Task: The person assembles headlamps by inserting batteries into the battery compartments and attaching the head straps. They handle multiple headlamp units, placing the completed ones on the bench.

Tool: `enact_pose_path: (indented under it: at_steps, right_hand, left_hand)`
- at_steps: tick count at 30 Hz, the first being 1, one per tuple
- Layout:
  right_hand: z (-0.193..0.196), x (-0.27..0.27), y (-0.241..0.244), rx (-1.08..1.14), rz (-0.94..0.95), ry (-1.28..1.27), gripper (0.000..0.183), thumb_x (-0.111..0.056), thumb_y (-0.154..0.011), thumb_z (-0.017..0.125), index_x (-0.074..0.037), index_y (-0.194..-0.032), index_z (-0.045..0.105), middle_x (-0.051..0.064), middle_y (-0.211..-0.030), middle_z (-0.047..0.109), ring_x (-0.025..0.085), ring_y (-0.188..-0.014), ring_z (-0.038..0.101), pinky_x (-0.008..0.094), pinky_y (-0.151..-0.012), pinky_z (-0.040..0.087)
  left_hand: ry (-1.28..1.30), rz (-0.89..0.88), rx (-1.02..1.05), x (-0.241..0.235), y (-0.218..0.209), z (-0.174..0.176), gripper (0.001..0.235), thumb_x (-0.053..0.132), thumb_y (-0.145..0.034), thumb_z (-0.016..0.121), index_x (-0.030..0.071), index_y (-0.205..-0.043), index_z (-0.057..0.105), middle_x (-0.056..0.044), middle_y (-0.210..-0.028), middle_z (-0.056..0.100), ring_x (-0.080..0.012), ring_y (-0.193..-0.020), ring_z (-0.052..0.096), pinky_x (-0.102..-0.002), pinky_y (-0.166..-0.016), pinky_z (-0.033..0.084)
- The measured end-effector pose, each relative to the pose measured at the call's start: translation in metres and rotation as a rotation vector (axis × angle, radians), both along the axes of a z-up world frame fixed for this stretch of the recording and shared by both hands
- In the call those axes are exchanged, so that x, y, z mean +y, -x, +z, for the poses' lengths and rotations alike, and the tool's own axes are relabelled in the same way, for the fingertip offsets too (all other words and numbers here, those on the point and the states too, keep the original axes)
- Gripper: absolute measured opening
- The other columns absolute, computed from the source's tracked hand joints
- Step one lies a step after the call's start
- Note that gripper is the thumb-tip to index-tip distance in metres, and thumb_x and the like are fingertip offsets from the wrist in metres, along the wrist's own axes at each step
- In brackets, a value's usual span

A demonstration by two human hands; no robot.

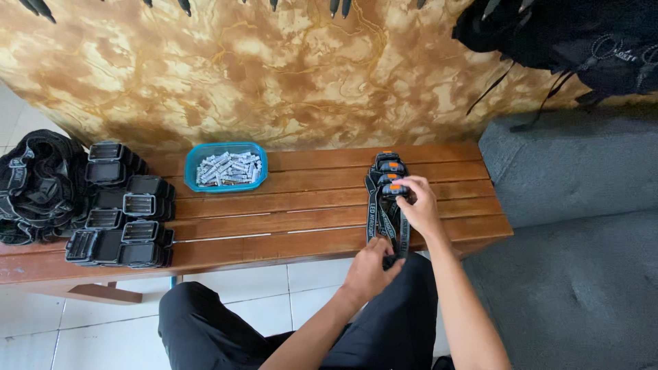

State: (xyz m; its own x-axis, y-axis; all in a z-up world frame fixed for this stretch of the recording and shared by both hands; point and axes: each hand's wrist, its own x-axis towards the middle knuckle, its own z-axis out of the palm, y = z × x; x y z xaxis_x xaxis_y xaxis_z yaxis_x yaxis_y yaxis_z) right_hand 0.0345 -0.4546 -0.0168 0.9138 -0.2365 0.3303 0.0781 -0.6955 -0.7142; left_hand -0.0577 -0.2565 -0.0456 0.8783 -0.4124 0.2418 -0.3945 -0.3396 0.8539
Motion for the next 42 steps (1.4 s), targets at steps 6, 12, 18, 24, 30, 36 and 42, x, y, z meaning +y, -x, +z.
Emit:
enact_pose_path:
  at_steps: [6,12,18,24,30,36,42]
  right_hand:
    - [0.000,0.006,0.018,-0.068,0.009,0.178,0.033,-0.015,-0.092,0.077,-0.016,-0.124,0.075,0.004,-0.123,0.076,0.029,-0.116,0.064,0.042,-0.103,0.047]
    - [-0.004,0.006,0.021,-0.063,-0.033,0.079,0.041,-0.016,-0.090,0.084,-0.016,-0.130,0.076,0.009,-0.127,0.062,0.022,-0.114,0.066,0.033,-0.086,0.056]
    - [-0.009,0.017,0.024,-0.076,-0.036,0.022,0.042,-0.013,-0.092,0.078,-0.014,-0.134,0.075,0.009,-0.122,0.074,0.023,-0.107,0.070,0.034,-0.090,0.054]
    - [-0.008,0.051,0.036,-0.344,-0.143,0.150,0.038,-0.008,-0.094,0.067,-0.004,-0.133,0.067,0.020,-0.134,0.066,0.037,-0.127,0.062,0.047,-0.113,0.046]
    - [-0.009,0.118,0.052,-0.387,0.069,0.233,0.025,-0.001,-0.105,0.055,0.000,-0.123,0.072,0.020,-0.138,0.064,0.038,-0.132,0.060,0.049,-0.118,0.045]
    - [-0.030,0.139,0.051,-0.234,0.235,0.322,0.019,-0.012,-0.096,0.065,-0.008,-0.113,0.074,0.011,-0.116,0.073,0.033,-0.111,0.067,0.044,-0.101,0.051]
    - [-0.046,0.149,0.049,-0.117,0.047,0.409,0.012,-0.018,-0.098,0.069,-0.014,-0.105,0.077,0.005,-0.117,0.071,0.034,-0.110,0.064,0.051,-0.092,0.050]
  left_hand:
    - [-0.094,-0.192,0.217,0.004,0.007,0.011,0.045,0.040,-0.092,0.079,0.009,-0.121,0.063,-0.012,-0.114,0.064,-0.0255,-0.080,0.067,-0.043,-0.080,0.057]
    - [0.019,-0.216,0.122,0.022,0.003,0.018,0.023,0.028,-0.096,0.077,0.010,-0.107,0.068,-0.005,-0.088,0.067,-0.0211,-0.078,0.063,-0.037,-0.076,0.054]
    - [0.008,0.008,-0.195,0.030,-0.034,0.015,0.020,0.015,-0.095,0.075,0.009,-0.113,0.067,-0.009,-0.103,0.069,-0.0335,-0.100,0.062,-0.048,-0.085,0.045]
    - [-0.309,-0.057,-0.236,0.012,-0.068,-0.010,0.062,0.045,-0.104,0.052,0.008,-0.154,0.050,-0.018,-0.163,0.047,-0.0406,-0.154,0.034,-0.065,-0.125,0.016]
    - [0.178,0.004,-0.155,0.034,-0.078,-0.005,0.031,0.015,-0.111,0.043,-0.004,-0.130,0.057,-0.026,-0.134,0.062,-0.0434,-0.114,0.058,-0.049,-0.106,0.044]
    - [0.172,0.228,-0.001,0.137,-0.056,0.013,0.016,0.009,-0.094,0.060,0.010,-0.102,0.073,-0.006,-0.100,0.076,-0.0266,-0.094,0.073,-0.036,-0.088,0.054]
    - [-0.008,0.676,-0.270,0.333,-0.075,0.084,0.016,0.007,-0.094,0.062,0.018,-0.101,0.071,0.001,-0.101,0.072,-0.0165,-0.086,0.069,-0.034,-0.078,0.055]
